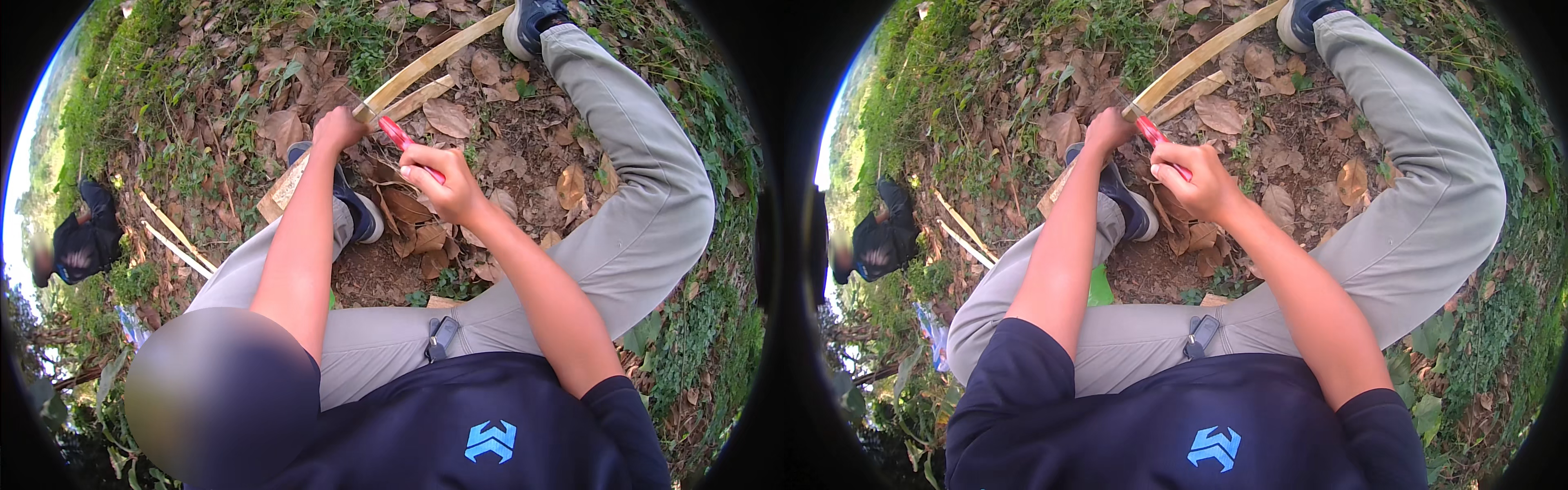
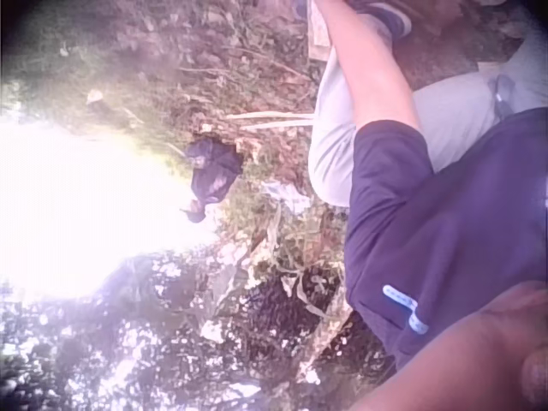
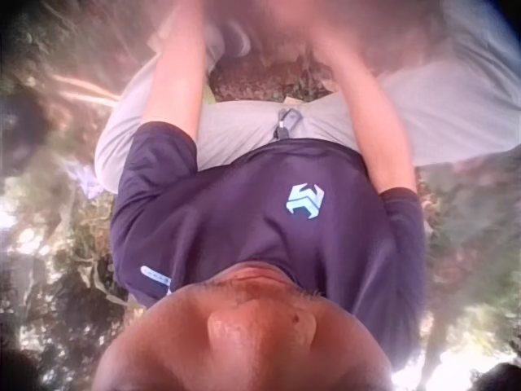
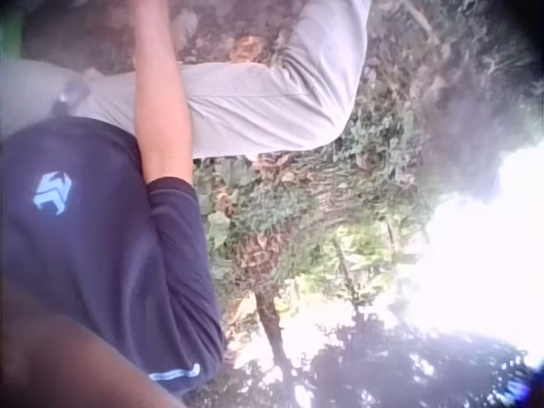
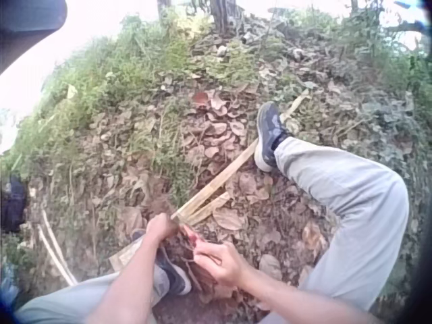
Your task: The person sits on the ground and uses a red knife to shave thin strips from a long piece of light-colored wood. They hold the wood steady with their left hand and foot while scraping the blade along its length to create fine shavings.
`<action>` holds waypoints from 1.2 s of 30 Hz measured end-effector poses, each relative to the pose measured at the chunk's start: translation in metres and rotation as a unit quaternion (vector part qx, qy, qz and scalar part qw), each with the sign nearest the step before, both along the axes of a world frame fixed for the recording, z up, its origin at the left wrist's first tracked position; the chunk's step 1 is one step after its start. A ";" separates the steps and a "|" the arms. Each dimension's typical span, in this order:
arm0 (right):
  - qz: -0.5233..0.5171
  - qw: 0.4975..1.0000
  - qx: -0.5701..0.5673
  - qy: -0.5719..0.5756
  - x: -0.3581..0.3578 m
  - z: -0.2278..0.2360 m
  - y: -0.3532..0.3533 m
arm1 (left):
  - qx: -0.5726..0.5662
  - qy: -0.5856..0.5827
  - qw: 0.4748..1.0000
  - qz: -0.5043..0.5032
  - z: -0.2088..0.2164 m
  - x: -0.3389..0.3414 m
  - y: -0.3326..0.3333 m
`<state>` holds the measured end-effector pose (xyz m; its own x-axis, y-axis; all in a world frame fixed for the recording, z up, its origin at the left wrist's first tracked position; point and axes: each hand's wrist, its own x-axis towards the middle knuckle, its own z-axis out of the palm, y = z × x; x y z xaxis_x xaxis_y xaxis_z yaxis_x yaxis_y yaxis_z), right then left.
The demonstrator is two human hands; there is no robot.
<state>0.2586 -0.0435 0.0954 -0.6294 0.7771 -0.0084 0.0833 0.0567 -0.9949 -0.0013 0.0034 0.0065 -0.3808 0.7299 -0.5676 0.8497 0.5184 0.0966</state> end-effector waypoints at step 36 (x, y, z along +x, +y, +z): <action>-0.023 1.000 -0.002 0.019 0.001 0.000 -0.019 | -0.006 -0.003 1.000 -0.011 0.002 0.002 -0.009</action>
<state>0.2600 -0.0620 0.0953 -0.5929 0.8052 0.0122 0.0469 0.0497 -0.9977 0.0010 -0.0056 0.0084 -0.3622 0.7305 -0.5789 0.8599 0.5016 0.0950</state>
